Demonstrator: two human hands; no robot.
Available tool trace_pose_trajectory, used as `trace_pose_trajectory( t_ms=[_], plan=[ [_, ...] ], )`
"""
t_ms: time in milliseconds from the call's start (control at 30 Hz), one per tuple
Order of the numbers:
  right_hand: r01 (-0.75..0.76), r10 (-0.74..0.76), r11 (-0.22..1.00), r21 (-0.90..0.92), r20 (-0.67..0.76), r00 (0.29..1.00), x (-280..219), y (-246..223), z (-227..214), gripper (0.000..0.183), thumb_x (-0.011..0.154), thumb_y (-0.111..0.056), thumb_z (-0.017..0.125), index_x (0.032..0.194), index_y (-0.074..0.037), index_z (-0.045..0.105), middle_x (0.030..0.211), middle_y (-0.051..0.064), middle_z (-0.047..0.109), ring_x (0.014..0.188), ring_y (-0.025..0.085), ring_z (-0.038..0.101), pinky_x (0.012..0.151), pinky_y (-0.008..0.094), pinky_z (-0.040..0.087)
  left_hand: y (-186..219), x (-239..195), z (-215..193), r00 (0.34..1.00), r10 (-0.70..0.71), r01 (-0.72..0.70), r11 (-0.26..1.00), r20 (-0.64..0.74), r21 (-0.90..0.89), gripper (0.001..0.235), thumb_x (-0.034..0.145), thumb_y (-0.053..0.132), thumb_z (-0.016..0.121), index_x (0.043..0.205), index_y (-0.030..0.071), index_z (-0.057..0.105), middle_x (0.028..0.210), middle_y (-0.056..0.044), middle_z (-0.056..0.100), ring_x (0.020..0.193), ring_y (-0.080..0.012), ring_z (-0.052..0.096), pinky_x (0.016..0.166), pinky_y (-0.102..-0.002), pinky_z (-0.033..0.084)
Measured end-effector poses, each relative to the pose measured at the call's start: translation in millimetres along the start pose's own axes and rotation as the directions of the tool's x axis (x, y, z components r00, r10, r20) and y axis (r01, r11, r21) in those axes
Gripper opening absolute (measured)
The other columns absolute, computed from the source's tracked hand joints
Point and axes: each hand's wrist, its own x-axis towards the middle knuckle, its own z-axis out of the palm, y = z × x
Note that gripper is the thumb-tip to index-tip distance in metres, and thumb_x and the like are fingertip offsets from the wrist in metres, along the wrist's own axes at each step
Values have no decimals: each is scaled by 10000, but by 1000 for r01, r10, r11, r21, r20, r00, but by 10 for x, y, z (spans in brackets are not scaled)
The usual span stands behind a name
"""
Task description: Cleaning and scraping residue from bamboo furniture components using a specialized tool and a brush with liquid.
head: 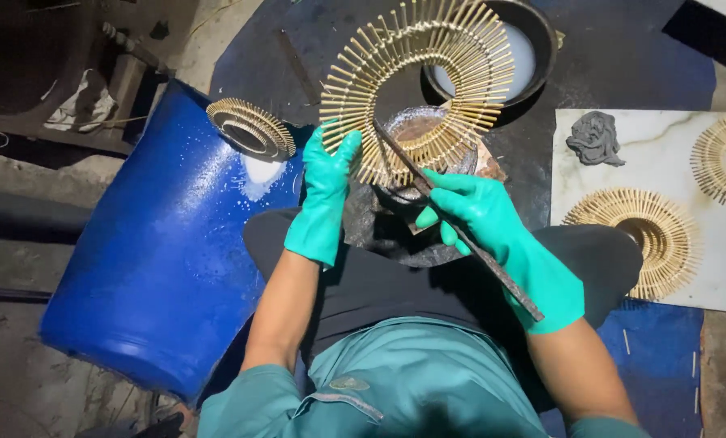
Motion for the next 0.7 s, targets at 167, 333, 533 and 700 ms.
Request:
trace_pose_trajectory(
  t_ms=[167,333,533,700],
  plan=[
    [57,-58,998,20,47,997,-6,64,-30,430,963,-224,596,1353,-49,636,864,96,771,505,98,593,399,239,442,154,-68,44,988,41,-41,999,149,0,342,976,44,782,1279,-5,632,1047,-78,707,871,-140,648,780,-291,567],
    [113,-116,957,266,-7,993,-120,-50,-5,480,970,-221,607,1405,-20,622,843,91,741,502,82,572,358,212,381,406,-169,139,903,301,-397,857,307,327,474,874,-19,795,1304,30,603,1240,-67,681,1133,-185,670,1003,-313,571],
    [89,-92,993,80,31,995,-86,-240,15,464,955,-182,602,1393,-29,621,839,108,755,494,95,585,369,233,427,160,-58,-36,945,290,-323,893,148,313,353,957,-51,713,1298,8,644,1218,-76,729,1103,-169,697,996,-305,563],
    [130,-121,988,83,-101,987,-54,-173,96,439,957,-163,597,1380,-44,614,830,102,753,494,106,596,382,243,452,-43,-29,8,995,93,-91,994,25,-67,326,942,-25,748,1247,-1,635,1087,-61,728,913,-142,688,826,-289,581]
  ],
)
